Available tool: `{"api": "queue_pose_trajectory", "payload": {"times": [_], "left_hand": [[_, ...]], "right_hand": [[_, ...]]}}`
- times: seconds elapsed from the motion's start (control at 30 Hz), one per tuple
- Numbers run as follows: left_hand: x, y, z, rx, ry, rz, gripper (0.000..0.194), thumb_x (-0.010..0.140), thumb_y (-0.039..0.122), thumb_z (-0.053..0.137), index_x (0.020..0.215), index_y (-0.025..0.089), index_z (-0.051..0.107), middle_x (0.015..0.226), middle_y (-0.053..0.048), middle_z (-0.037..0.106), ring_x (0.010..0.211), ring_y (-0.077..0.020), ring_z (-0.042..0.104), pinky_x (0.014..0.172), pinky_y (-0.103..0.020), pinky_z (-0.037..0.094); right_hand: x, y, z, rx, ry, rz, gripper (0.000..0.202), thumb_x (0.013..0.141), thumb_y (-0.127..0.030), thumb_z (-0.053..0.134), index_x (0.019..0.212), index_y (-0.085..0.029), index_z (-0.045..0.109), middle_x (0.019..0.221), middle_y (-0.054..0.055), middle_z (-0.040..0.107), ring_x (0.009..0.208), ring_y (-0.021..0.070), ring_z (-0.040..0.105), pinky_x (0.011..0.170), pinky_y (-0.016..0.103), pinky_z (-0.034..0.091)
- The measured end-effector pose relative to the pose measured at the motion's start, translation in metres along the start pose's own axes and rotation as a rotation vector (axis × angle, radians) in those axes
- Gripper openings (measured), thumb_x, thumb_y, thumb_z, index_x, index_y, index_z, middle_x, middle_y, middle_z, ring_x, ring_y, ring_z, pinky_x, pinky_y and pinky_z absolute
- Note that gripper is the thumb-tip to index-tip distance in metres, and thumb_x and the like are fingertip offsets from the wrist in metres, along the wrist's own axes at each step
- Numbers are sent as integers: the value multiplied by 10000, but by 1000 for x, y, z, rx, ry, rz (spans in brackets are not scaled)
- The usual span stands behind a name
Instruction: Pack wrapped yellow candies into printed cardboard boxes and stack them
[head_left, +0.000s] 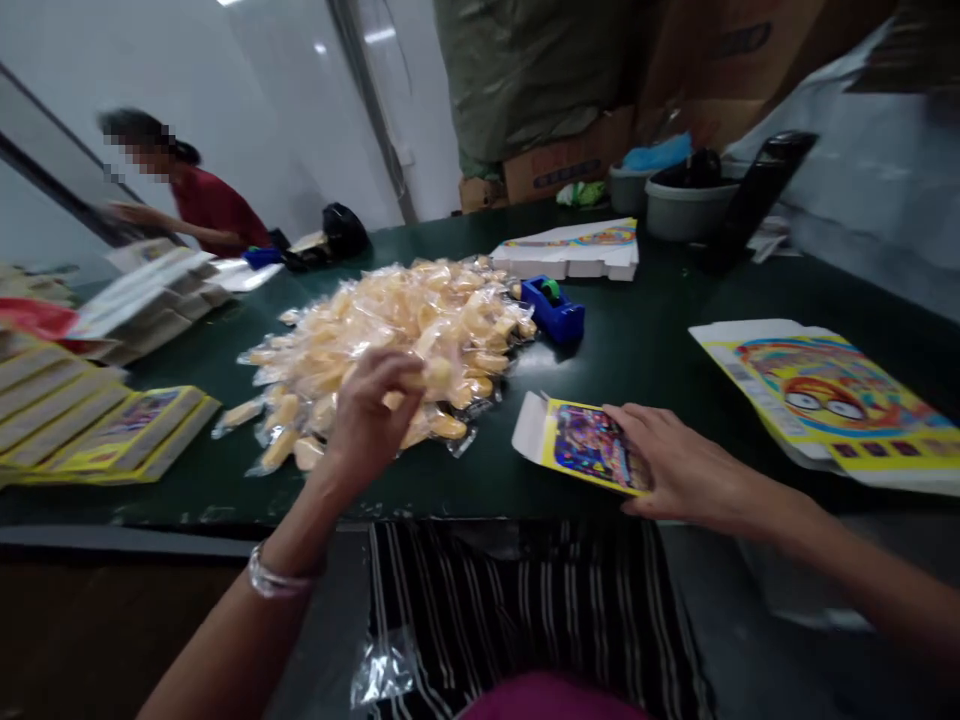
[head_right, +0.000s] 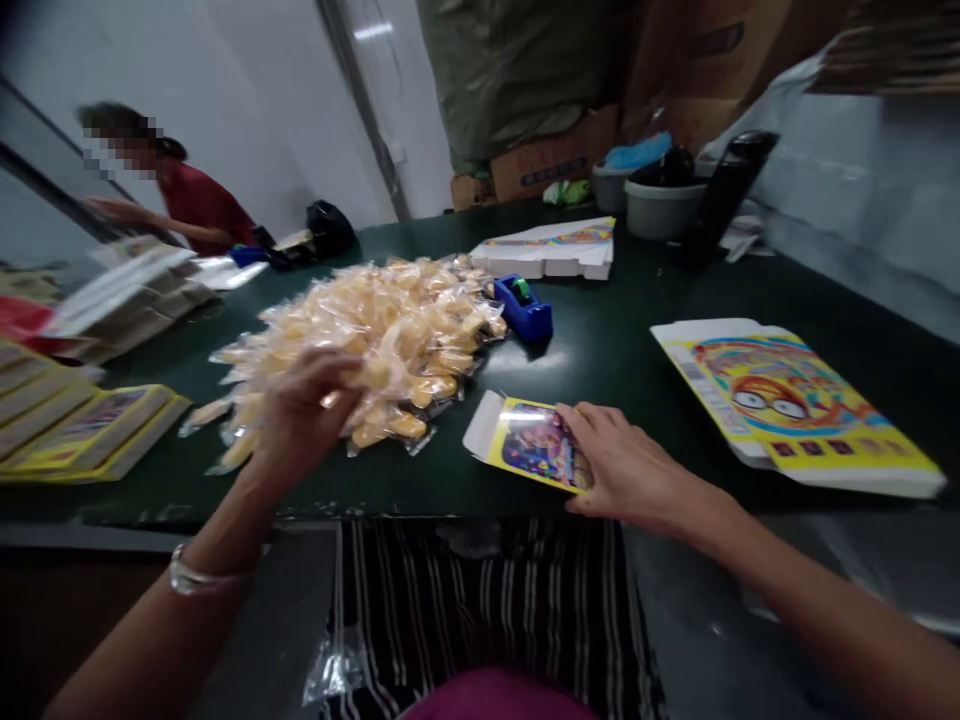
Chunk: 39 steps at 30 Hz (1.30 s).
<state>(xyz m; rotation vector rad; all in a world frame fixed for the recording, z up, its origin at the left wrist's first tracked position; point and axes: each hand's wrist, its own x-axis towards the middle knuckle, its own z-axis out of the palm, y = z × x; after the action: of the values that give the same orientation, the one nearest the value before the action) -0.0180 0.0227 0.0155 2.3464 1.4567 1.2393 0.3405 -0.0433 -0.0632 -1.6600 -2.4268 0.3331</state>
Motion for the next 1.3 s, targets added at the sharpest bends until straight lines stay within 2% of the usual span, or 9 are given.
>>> {"api": "queue_pose_trajectory", "payload": {"times": [0.1, 0.17, 0.53, 0.7, 0.83, 0.93, 1.07, 1.2, 1.3], "left_hand": [[-18, 22, 38, -54, -374, 22, 160, 808, 180, 603, 913, 221, 717, 883, -44, 637, 808, -211, 603, 731, -328, 479], [-23, 28, 60, -59, -509, 17, 173, 798, 141, 569, 850, 204, 722, 826, -52, 626, 770, -217, 594, 708, -337, 465], [-42, 48, 90, -110, -712, 60, 186, 770, 70, 540, 733, 184, 682, 893, -80, 637, 889, -229, 576, 819, -358, 460], [-45, 48, 75, -242, -798, 95, 235, 828, 156, 579, 1016, 210, 710, 960, -47, 711, 845, -187, 647, 754, -281, 526], [-13, 32, 67, -175, -531, -32, 211, 830, 208, 597, 990, 245, 730, 832, -31, 709, 774, -217, 649, 737, -335, 537], [24, 22, 87, -94, -324, -62, 192, 761, 92, 592, 846, 217, 711, 902, -88, 678, 970, -298, 599, 917, -452, 465], [58, 20, 105, -119, -233, -48, 189, 669, 32, 629, 613, 212, 621, 793, -90, 645, 974, -309, 571, 963, -448, 420], [53, 26, 89, -224, -93, -76, 68, 777, 163, 630, 768, 230, 644, 898, -46, 666, 1003, -262, 560, 961, -381, 411], [41, 26, 83, -346, -36, -172, 50, 783, 256, 664, 800, 227, 626, 782, 2, 626, 792, -196, 581, 808, -308, 457]], "right_hand": [[-7, -5, -4, 10, 11, -26, 1024, 605, -392, 782, 1482, -174, 300, 1423, 210, 451, 1287, 420, 441, 946, 554, 492], [-11, -8, -6, -25, 29, -31, 1020, 611, -365, 777, 1483, -169, 286, 1425, 220, 445, 1285, 421, 434, 938, 566, 483], [-15, -7, 7, -18, 131, -148, 919, 628, -341, 750, 1444, -221, 345, 1398, 195, 480, 1275, 406, 443, 928, 556, 455], [-11, 4, 14, 58, 121, -144, 898, 638, -420, 780, 1426, -224, 396, 1431, 185, 461, 1315, 405, 409, 981, 578, 416], [-11, 4, 12, 66, 119, -149, 878, 635, -434, 788, 1414, -230, 437, 1427, 177, 474, 1313, 407, 412, 986, 579, 412], [-11, 2, 9, 66, 125, -153, 860, 647, -435, 783, 1411, -226, 449, 1426, 189, 476, 1305, 411, 420, 974, 587, 416], [-11, 1, 7, 66, 117, -145, 862, 652, -437, 784, 1419, -241, 442, 1417, 189, 490, 1291, 410, 441, 961, 584, 423], [-14, 5, 6, 57, 107, -132, 894, 654, -457, 789, 1437, -240, 415, 1424, 184, 485, 1293, 405, 441, 974, 583, 413], [-14, 7, 5, 54, 97, -126, 904, 654, -457, 793, 1440, -227, 409, 1428, 190, 478, 1296, 408, 435, 983, 587, 406]]}}
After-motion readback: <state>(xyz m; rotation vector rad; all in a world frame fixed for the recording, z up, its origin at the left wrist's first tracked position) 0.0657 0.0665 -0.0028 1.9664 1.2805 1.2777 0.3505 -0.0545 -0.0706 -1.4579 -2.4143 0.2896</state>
